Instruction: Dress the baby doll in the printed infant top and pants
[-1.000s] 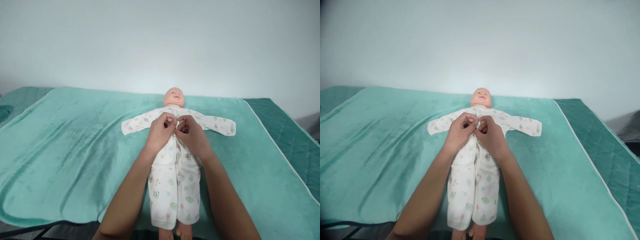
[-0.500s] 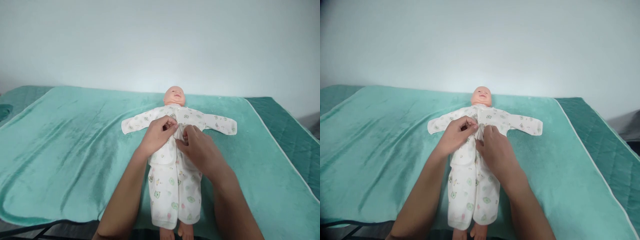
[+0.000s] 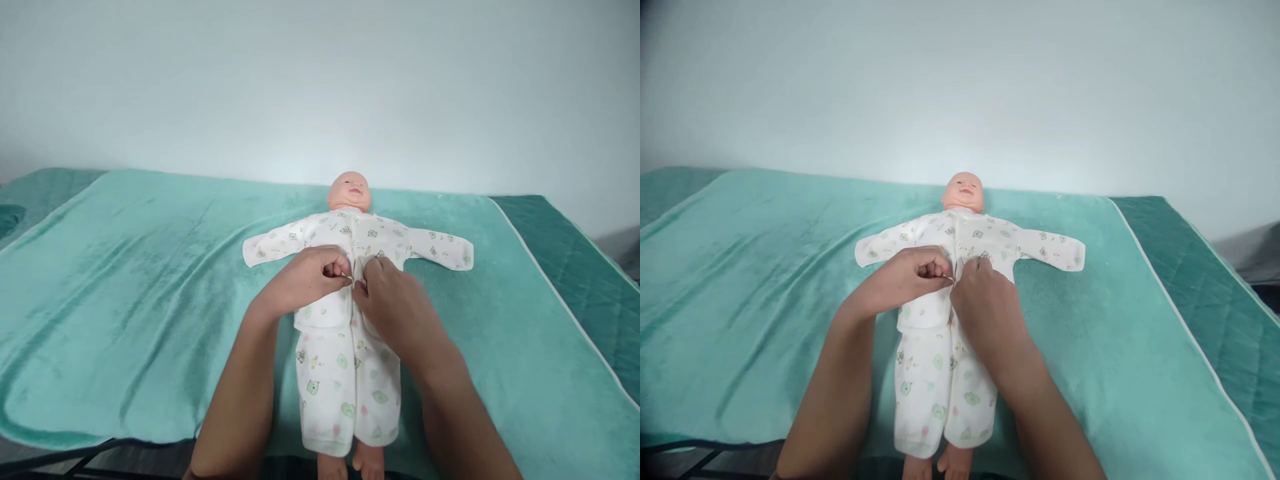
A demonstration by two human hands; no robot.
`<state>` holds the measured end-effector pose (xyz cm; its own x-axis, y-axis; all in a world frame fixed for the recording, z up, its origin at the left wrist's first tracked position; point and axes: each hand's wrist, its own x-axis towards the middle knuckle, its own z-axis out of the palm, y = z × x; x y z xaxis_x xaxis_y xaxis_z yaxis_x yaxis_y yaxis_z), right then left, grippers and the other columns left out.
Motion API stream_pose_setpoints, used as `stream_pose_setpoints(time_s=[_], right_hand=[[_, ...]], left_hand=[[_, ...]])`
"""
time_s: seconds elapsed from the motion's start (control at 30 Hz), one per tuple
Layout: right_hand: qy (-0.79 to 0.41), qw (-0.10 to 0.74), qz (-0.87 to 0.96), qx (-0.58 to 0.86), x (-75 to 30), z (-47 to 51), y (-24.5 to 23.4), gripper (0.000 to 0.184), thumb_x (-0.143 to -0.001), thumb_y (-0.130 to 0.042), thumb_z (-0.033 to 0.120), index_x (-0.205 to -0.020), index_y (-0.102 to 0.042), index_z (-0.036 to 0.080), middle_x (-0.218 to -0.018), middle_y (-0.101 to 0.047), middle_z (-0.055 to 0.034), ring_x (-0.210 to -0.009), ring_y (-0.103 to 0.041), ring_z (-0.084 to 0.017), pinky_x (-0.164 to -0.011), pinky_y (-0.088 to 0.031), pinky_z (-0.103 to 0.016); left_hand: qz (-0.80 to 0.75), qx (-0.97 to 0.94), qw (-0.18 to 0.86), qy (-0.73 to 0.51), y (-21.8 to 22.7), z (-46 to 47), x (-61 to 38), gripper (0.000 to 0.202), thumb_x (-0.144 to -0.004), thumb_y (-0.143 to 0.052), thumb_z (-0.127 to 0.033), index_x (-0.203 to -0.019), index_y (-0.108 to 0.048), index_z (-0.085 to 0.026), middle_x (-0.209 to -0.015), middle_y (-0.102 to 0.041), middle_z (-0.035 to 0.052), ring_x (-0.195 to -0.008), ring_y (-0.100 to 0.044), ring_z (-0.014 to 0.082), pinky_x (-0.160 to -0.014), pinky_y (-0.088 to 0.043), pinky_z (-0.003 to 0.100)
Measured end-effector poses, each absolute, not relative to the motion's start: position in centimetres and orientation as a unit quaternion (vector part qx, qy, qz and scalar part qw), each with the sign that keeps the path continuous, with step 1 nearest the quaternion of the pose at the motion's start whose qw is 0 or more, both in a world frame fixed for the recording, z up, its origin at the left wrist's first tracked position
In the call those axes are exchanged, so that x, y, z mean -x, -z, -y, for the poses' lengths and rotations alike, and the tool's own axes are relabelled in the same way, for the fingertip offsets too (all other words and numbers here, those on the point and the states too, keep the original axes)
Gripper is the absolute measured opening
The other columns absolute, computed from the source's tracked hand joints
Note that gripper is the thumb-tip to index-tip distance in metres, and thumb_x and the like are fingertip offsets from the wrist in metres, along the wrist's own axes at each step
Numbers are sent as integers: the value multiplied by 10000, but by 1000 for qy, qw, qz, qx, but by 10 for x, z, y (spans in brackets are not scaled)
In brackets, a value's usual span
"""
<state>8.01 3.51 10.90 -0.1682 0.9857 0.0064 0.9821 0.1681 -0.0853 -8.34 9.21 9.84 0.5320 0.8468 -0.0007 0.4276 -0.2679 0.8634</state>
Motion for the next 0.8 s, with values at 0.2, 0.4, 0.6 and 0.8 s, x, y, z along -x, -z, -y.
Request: stream_pose_setpoints(time_s=[0.2,0.4,0.6,0.8], right_hand=[[-58,5,740,670,-71,-32,-112,74,-916,-508,137,-972,-556,137,-965,-608,-156,-689,-607,-221,-493,-282,-300],[-95,58,750,652,-83,-40,-110,101,-887,-472,116,-831,-510,191,-824,-606,-66,-614,-494,-169,-534,-247,-319],[-294,178,723,599,-114,-52,-107,301,-912,-505,262,-623,-433,214,-584,-554,28,-553,-463,-132,-533,-298,-295],[-565,296,605,477,-121,-59,-103,271,-934,-574,379,-731,-572,200,-627,-614,23,-574,-604,-129,-568,-471,-257]], left_hand=[[-402,-767,436,-245,-98,-93,84,126,-844,-602,-259,-739,-651,-210,-770,-594,7,-660,-508,124,-577,-414,250],[-386,-718,528,-239,-97,-95,88,117,-869,-621,-302,-798,-632,-209,-666,-572,-6,-591,-494,111,-500,-355,228],[-370,-682,581,-245,-95,-97,90,119,-875,-660,-308,-829,-640,-201,-696,-648,12,-630,-592,120,-504,-406,212],[-334,-652,630,-257,-94,-99,90,170,-879,-690,-334,-839,-637,-177,-684,-669,21,-606,-600,113,-567,-489,230]])
